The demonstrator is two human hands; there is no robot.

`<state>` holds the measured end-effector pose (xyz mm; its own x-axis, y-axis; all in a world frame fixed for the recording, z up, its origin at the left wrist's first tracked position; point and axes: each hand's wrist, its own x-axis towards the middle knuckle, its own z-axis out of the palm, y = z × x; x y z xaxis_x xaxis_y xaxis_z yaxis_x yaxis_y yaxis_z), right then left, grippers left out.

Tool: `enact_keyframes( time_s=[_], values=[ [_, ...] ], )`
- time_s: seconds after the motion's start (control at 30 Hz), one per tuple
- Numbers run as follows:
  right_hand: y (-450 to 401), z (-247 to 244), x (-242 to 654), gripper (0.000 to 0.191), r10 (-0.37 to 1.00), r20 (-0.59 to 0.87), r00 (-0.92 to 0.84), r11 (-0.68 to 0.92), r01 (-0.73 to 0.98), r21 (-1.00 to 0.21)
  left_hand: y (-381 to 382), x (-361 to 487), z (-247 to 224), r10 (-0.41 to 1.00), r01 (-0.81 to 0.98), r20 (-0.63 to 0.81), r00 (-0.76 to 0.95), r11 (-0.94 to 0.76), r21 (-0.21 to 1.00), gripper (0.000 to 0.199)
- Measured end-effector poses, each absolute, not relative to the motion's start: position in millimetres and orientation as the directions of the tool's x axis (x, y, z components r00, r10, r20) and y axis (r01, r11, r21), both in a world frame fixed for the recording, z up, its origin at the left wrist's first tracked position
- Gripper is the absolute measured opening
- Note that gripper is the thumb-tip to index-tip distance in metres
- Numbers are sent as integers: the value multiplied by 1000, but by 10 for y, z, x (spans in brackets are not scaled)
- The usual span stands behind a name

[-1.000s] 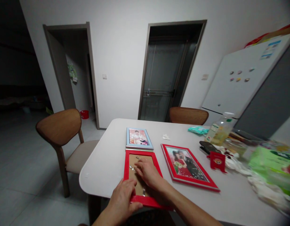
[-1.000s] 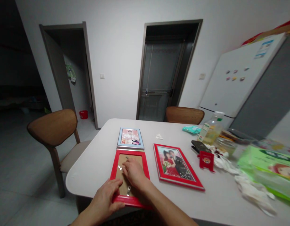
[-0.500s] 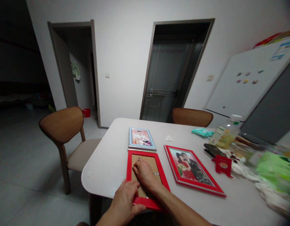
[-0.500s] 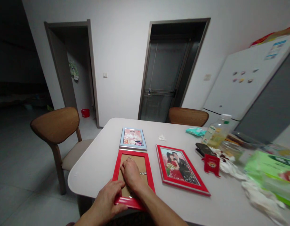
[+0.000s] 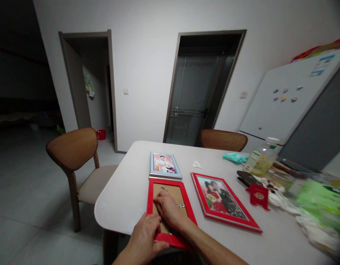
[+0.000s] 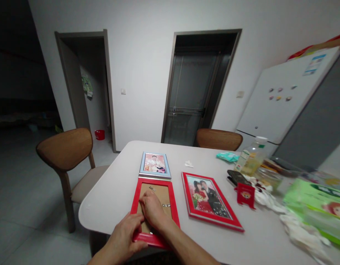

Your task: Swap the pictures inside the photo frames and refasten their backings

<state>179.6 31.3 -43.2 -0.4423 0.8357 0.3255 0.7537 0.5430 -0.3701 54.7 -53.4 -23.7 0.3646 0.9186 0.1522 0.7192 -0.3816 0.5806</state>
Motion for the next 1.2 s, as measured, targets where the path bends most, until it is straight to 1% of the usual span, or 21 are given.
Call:
enact_keyframes(
  time_s=[0.07,0.1,0.17,0.23,0.3,0.47,0.7,0.9,1.03,1.2],
  values=[
    [351,-387,1835,18,835,330,-440,543,752,-373,-535,546,-254,914,714,165,371,-394,579,43],
    [388,-362,1861,17,850,333,-409,516,776,-363,-535,545,-263,911,709,168,376,-400,582,48],
    [492,-319,1917,20,891,333,-307,414,850,-325,-530,544,-283,908,701,169,382,-405,587,57],
    [613,-299,1958,20,923,315,-220,313,907,-282,-522,542,-304,909,701,171,379,-403,588,60],
    [712,-302,1967,19,934,299,-195,277,924,-263,-513,538,-329,908,701,181,378,-409,584,60],
    [765,-356,1870,19,922,312,-230,316,912,-260,-493,529,-390,891,670,236,388,-448,591,57],
    [743,-424,1819,22,897,333,-292,385,885,-260,-490,521,-411,893,675,229,388,-445,588,58],
    [802,-426,1888,27,909,331,-255,353,891,-284,-503,520,-376,889,663,247,385,-453,596,56],
    [793,-390,1939,24,922,303,-242,331,897,-294,-506,530,-353,892,669,233,388,-447,594,52],
    [839,-328,1997,22,938,210,-275,330,894,-303,-500,533,-370,892,672,224,393,-444,592,54]
  ],
)
